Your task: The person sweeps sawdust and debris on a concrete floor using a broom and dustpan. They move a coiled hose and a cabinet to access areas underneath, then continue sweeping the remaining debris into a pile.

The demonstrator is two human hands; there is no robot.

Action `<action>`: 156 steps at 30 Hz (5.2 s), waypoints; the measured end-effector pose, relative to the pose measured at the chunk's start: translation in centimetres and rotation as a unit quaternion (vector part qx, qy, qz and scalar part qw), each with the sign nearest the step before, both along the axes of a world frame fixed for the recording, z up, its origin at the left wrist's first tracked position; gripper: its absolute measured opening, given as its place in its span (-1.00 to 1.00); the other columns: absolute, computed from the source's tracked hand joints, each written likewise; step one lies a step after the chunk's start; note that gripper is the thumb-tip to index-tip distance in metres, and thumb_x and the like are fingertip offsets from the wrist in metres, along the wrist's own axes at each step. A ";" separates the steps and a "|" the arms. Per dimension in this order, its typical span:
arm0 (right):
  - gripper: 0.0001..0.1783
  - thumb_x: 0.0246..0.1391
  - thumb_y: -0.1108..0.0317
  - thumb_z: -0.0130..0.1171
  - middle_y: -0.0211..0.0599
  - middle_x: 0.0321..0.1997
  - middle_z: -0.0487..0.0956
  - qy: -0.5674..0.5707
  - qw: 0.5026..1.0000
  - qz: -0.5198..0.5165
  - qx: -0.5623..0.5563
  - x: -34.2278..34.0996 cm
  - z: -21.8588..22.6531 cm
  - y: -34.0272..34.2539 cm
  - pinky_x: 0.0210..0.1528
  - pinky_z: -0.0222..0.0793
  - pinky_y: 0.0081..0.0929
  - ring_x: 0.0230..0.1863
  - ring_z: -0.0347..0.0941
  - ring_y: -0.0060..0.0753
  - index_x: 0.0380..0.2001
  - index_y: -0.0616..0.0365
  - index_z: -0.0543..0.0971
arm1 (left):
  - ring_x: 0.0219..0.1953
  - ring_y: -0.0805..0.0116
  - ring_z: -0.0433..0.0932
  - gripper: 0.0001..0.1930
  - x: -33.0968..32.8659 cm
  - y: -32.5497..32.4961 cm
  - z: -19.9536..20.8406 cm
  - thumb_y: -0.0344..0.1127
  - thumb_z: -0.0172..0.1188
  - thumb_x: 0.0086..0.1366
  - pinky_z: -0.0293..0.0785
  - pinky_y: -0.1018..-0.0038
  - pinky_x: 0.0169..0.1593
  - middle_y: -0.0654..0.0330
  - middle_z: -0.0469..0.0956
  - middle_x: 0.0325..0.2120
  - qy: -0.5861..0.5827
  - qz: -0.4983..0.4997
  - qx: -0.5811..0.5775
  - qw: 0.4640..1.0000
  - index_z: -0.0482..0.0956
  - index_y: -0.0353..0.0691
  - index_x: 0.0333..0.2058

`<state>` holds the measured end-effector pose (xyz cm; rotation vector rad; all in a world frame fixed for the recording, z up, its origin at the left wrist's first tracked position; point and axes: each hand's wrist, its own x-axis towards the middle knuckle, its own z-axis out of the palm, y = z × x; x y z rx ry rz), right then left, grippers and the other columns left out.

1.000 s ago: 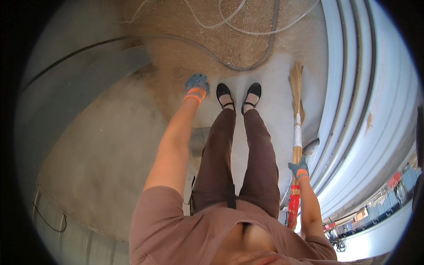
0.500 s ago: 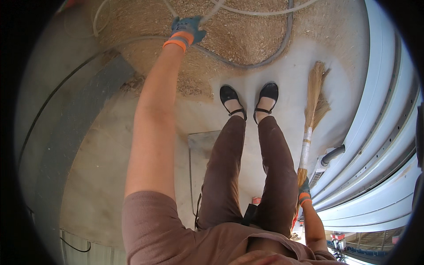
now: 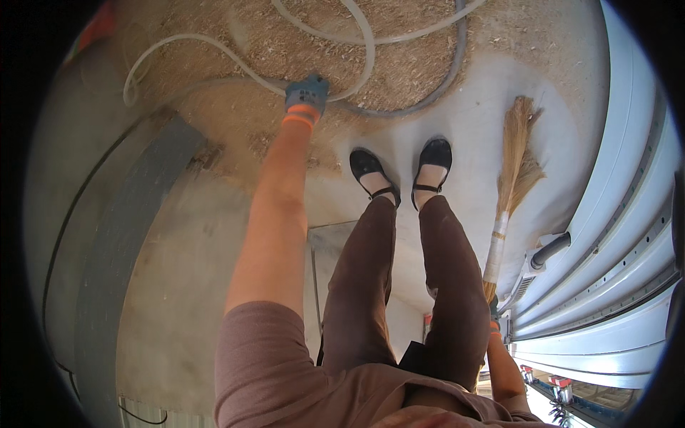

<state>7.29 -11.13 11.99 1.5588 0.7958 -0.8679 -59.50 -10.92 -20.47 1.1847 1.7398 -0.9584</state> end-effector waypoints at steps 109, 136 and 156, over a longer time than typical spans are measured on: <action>-0.10 0.13 0.20 0.28 -0.01 -0.07 0.49 0.465 0.720 0.470 0.212 -41.8 2.4 14.9 -0.12 0.50 0.12 -0.13 0.59 0.13 0.48 -0.49 0.11 | -0.38 0.64 0.45 -0.80 -11.3 -4.5 53.4 -0.34 0.37 0.25 0.34 0.63 -0.27 0.40 0.60 -0.41 -0.007 0.517 0.669 0.533 0.75 -0.28 -0.19; -0.17 -0.12 0.05 0.45 0.05 -0.01 0.61 0.260 0.934 0.238 -0.062 -16.9 6.8 -10.2 -0.02 0.54 -0.10 -0.04 0.62 0.09 0.24 0.09 0.46 | -0.44 0.62 0.48 -0.64 -2.1 -10.7 43.9 -0.12 0.56 0.08 0.43 0.60 -0.33 0.39 0.61 -0.48 0.003 0.508 0.606 0.612 0.72 -0.27 -0.29; -0.09 0.07 0.01 0.27 0.13 0.15 0.57 0.302 0.952 0.032 0.042 -9.6 4.0 -15.2 0.21 0.40 -0.11 0.17 0.51 0.22 0.45 -0.09 0.15 | -0.46 0.63 0.40 -0.67 -1.6 -11.5 42.9 -0.15 0.55 0.09 0.37 0.59 -0.36 0.42 0.55 -0.52 0.017 0.527 0.570 0.630 0.73 -0.27 -0.30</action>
